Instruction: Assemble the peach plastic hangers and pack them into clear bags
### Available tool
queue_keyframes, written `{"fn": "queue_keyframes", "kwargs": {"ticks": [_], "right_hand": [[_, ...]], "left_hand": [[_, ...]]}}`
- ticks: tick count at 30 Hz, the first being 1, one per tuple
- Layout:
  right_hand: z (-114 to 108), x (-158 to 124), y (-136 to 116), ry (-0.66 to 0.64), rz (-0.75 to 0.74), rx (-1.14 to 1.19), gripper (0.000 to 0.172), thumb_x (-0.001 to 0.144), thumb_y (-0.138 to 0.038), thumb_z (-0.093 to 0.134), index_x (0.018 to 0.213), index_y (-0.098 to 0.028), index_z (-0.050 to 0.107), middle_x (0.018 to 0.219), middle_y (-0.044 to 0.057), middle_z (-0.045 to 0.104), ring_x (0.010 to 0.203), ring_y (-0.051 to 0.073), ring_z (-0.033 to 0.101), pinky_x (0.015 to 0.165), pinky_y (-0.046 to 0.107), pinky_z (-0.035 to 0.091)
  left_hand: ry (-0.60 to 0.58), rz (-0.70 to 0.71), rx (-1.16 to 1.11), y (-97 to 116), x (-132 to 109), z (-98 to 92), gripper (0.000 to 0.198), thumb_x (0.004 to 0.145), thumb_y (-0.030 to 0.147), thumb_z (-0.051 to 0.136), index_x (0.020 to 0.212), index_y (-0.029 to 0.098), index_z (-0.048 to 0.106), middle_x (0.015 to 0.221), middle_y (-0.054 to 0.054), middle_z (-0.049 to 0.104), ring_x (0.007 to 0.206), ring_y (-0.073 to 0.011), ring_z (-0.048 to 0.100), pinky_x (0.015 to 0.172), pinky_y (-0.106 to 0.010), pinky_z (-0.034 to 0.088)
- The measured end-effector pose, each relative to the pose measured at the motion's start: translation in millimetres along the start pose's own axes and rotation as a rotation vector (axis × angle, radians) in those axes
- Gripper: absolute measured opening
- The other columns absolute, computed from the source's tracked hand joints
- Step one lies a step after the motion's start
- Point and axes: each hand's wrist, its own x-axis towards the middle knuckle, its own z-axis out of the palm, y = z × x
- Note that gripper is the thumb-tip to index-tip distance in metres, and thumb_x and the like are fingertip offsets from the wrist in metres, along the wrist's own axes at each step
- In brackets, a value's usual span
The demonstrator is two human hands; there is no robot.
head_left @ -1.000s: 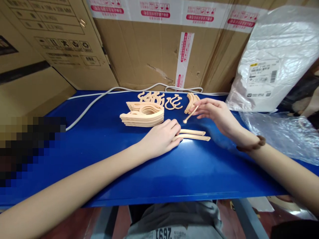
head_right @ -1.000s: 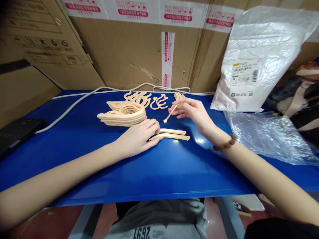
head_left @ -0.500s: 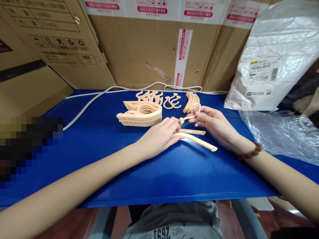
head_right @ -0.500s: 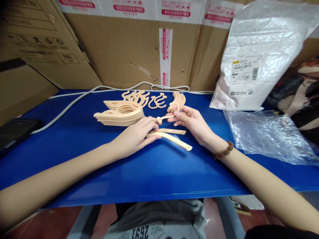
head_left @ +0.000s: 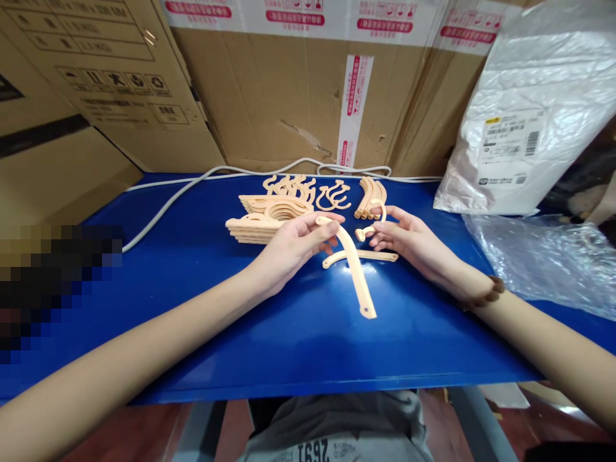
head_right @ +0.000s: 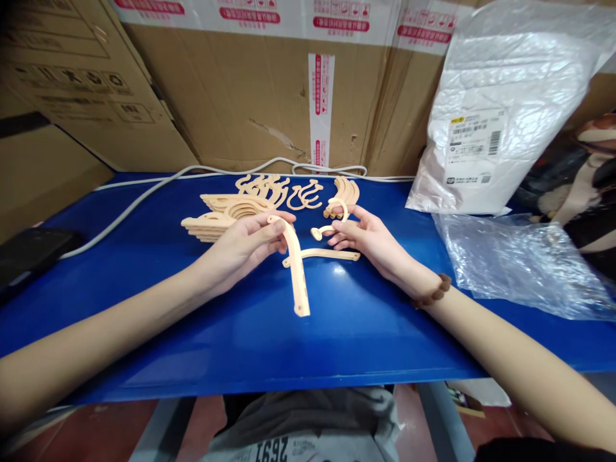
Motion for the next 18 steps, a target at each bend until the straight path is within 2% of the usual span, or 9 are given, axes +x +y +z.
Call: {"fn": "queue_keyframes", "kwargs": {"ticks": [4,7,8,10,12,14,16,18], "right_hand": [[-2,2,2,0.001,-0.021,-0.072,0.043,0.077,-0.031,0.078,0.115,-0.021,0.06,0.087,0.001,0.074,0.067,0.009,0.065,0.064,0.022,0.054],[-4,2,4,-0.009,-0.063,-0.124,0.043,0.077,-0.032,0.078,0.116,-0.023,0.061,0.084,0.0,0.073,0.065,0.009,0.064,0.062,0.021,0.054],[-4,2,5,-0.009,-0.072,-0.146,0.043,0.078,-0.032,0.077,0.116,-0.023,0.061,0.084,0.0,0.073,0.065,0.01,0.064,0.062,0.022,0.054],[-4,2,5,-0.01,-0.08,-0.185,0.042,0.08,-0.032,0.075,0.117,-0.023,0.059,0.086,0.001,0.073,0.065,0.011,0.064,0.062,0.023,0.055],[-3,0,4,-0.014,-0.088,-0.205,0.042,0.081,-0.031,0.074,0.118,-0.023,0.058,0.087,0.001,0.073,0.066,0.011,0.064,0.062,0.024,0.056],[-2,-1,3,-0.023,-0.085,-0.201,0.043,0.081,-0.031,0.073,0.12,-0.023,0.057,0.084,0.0,0.071,0.066,0.012,0.063,0.062,0.027,0.058],[0,-2,2,-0.032,-0.069,-0.194,0.046,0.08,-0.03,0.073,0.122,-0.022,0.056,0.082,0.0,0.069,0.065,0.012,0.061,0.061,0.029,0.06],[3,-2,1,-0.044,-0.051,-0.195,0.049,0.08,-0.03,0.072,0.125,-0.021,0.056,0.081,0.0,0.069,0.064,0.012,0.06,0.06,0.028,0.06]], "left_hand": [[-0.016,-0.1,-0.01,4,0,-0.9,0.026,0.085,0.036,0.071,0.099,0.015,0.066,0.084,-0.001,0.064,0.077,-0.0106,0.06,0.072,-0.022,0.05],[-0.05,-0.171,0.145,8,-3,-0.3,0.026,0.095,0.041,0.057,0.096,0.016,0.061,0.073,-0.001,0.061,0.061,-0.0104,0.056,0.058,-0.023,0.046],[-0.07,-0.157,0.248,9,-5,0.5,0.029,0.098,0.044,0.051,0.094,0.017,0.059,0.067,0.001,0.058,0.053,-0.0096,0.051,0.051,-0.023,0.042],[-0.099,-0.034,0.562,10,-9,2.9,0.034,0.101,0.047,0.043,0.088,0.018,0.056,0.062,0.003,0.053,0.047,-0.0089,0.044,0.048,-0.023,0.036],[-0.085,0.17,0.981,9,-14,5.7,0.035,0.102,0.045,0.042,0.084,0.018,0.055,0.068,0.002,0.056,0.056,-0.0109,0.049,0.053,-0.024,0.036],[-0.06,0.326,1.391,5,-18,7.8,0.033,0.103,0.04,0.039,0.087,0.018,0.056,0.08,-0.002,0.061,0.068,-0.0152,0.057,0.055,-0.026,0.036],[-0.054,0.375,1.679,0,-19,8.4,0.032,0.104,0.036,0.033,0.094,0.017,0.057,0.091,-0.006,0.064,0.072,-0.0184,0.06,0.052,-0.027,0.033],[-0.052,0.342,1.821,-5,-18,7.6,0.033,0.105,0.034,0.029,0.098,0.016,0.056,0.096,-0.008,0.065,0.072,-0.0199,0.062,0.05,-0.027,0.031]]}}
